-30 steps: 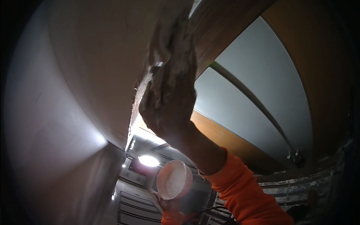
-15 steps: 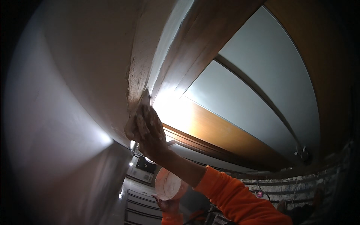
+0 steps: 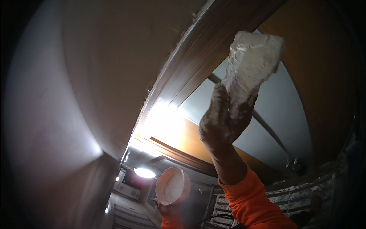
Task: The person applies drywall compound to the corner of a wall and ceiling using a putty knife, repeatedly scooping material from a small bowl held in one hand and spreading it along the joint.
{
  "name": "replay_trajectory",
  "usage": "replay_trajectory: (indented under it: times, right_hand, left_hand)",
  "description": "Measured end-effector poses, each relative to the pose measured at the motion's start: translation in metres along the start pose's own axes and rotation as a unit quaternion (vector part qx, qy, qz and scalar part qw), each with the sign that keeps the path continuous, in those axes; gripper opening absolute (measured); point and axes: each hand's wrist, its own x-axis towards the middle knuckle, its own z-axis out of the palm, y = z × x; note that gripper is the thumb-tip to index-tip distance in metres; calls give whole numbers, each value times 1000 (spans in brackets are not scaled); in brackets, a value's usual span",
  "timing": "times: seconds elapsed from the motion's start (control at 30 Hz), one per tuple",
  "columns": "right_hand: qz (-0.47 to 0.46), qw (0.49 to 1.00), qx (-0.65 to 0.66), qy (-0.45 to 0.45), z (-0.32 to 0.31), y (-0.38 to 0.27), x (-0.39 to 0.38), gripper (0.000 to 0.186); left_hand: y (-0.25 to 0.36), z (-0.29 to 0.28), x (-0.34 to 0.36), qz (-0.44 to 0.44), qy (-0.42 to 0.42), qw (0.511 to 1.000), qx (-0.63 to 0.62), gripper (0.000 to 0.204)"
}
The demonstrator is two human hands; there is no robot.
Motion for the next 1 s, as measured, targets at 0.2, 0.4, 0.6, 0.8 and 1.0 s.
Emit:
replay_trajectory:
  times: [0.2,0.4,0.6,0.8,1.0]
  right_hand:
    - [-38,955,256,149,24,-15,50,33]
    - [-115,987,84,70,43,-49,32,20]
    - [-35,951,230,-205,43,-79,-49,55]
    - [-92,907,336,-236,43,-53,-119,72]
    - [50,966,245,-61,36,45,-22,54]
  left_hand:
    - [-9,2,7,-14,-24,999,20,77]
    - [2,-7,2,6,72,989,-126,74]
    - [16,-17,-9,13,87,992,-92,71]
    - [4,-7,12,-16,40,995,-93,72]
    - [0,-51,8,18,29,999,25,58]
